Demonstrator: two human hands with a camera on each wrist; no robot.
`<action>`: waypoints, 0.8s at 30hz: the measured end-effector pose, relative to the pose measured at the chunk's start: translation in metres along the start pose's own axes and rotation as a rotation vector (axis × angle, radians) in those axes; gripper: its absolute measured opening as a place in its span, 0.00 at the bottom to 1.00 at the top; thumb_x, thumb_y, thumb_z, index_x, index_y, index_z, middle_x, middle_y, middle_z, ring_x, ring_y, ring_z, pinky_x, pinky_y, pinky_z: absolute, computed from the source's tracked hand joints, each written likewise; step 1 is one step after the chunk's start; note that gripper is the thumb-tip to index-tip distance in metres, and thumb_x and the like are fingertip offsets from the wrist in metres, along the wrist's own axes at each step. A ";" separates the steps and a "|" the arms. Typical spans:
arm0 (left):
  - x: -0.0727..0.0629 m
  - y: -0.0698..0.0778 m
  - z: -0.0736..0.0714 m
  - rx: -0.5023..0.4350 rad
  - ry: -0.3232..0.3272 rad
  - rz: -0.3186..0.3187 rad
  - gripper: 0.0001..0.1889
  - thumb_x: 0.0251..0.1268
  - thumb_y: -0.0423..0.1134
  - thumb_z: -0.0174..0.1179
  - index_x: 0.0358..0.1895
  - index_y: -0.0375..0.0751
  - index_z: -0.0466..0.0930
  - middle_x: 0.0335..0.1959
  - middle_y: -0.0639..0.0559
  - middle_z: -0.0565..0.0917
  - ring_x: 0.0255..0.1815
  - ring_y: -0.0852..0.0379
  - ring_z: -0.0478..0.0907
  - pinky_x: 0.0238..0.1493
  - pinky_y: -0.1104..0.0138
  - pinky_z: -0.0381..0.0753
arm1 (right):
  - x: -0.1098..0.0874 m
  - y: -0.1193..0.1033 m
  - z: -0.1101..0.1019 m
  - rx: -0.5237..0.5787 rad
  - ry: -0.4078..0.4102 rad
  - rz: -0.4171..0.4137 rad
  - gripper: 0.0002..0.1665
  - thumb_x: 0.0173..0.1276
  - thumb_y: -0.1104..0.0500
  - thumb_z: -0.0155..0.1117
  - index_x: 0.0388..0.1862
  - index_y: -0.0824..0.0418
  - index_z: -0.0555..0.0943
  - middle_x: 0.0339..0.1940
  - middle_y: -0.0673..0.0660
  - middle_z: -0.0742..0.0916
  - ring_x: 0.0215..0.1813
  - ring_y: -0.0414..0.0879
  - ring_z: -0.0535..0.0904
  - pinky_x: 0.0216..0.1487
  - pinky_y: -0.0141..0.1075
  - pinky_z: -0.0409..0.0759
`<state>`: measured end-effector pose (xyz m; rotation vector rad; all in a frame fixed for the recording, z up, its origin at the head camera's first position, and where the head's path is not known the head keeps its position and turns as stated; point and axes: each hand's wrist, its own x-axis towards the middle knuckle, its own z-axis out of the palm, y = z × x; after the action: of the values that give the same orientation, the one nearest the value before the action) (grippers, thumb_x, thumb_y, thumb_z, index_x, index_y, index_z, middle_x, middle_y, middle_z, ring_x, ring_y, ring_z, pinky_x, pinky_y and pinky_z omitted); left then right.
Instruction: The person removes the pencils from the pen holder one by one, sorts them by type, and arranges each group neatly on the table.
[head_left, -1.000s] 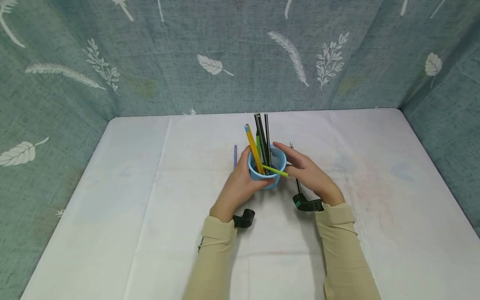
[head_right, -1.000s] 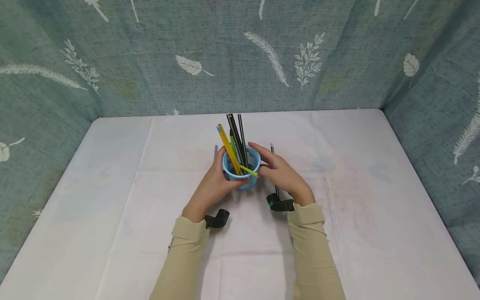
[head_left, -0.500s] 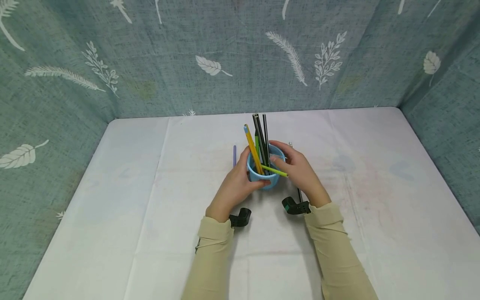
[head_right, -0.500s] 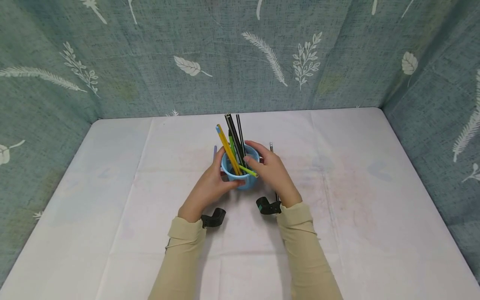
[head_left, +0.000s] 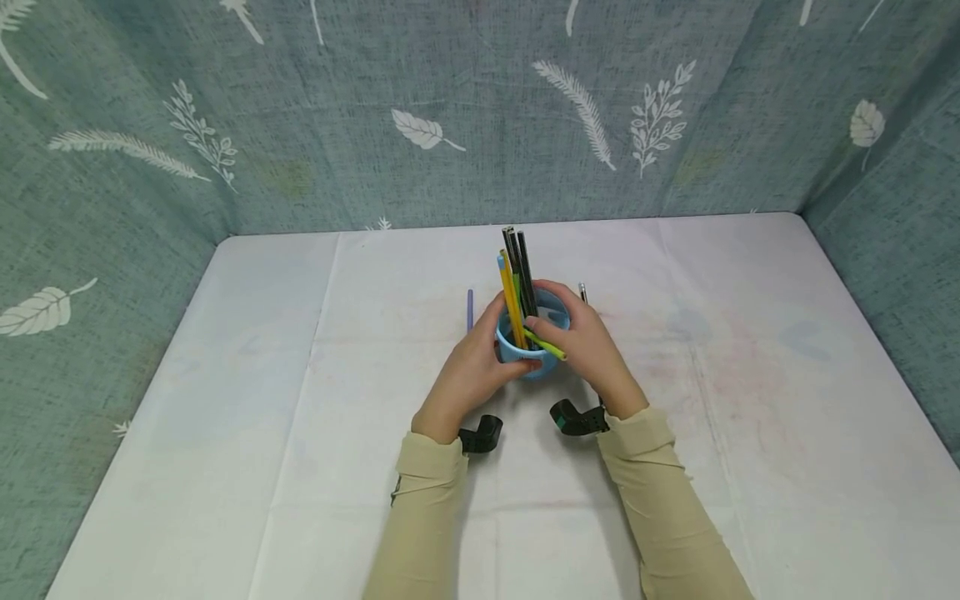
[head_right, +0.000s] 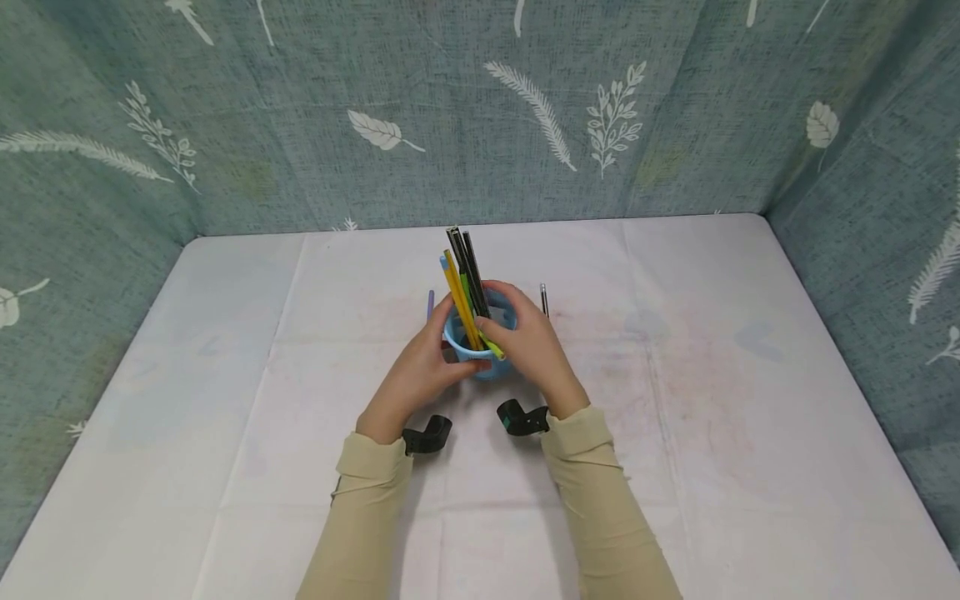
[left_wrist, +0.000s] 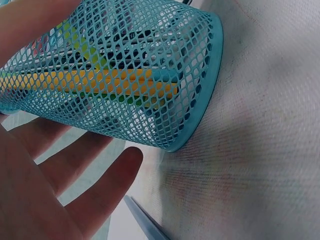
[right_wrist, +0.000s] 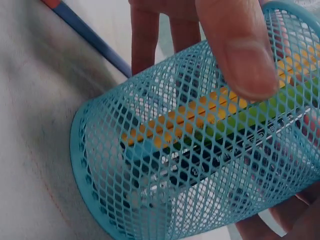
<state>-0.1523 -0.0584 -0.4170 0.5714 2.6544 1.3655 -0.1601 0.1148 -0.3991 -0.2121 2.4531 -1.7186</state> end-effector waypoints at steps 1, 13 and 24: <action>0.000 0.000 0.000 0.003 0.002 0.007 0.48 0.45 0.54 0.66 0.66 0.73 0.41 0.61 0.61 0.63 0.52 0.58 0.69 0.48 0.59 0.71 | 0.000 0.000 0.000 0.010 0.001 0.001 0.29 0.60 0.45 0.59 0.61 0.38 0.65 0.63 0.46 0.68 0.65 0.44 0.58 0.58 0.51 0.60; -0.002 0.002 0.000 0.112 0.015 -0.030 0.41 0.47 0.51 0.66 0.64 0.51 0.54 0.54 0.54 0.70 0.53 0.57 0.69 0.52 0.60 0.69 | 0.001 0.004 0.003 -0.066 0.041 -0.023 0.23 0.58 0.39 0.58 0.50 0.45 0.77 0.58 0.44 0.73 0.62 0.44 0.63 0.58 0.51 0.62; 0.001 0.003 0.000 0.096 -0.002 -0.040 0.41 0.46 0.54 0.66 0.65 0.57 0.56 0.62 0.57 0.64 0.56 0.56 0.67 0.53 0.58 0.68 | 0.001 0.002 0.002 -0.120 0.060 -0.025 0.20 0.59 0.41 0.59 0.45 0.49 0.80 0.57 0.45 0.74 0.61 0.46 0.65 0.56 0.49 0.65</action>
<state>-0.1526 -0.0562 -0.4150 0.5267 2.7260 1.2328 -0.1607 0.1137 -0.4013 -0.2079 2.6104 -1.6105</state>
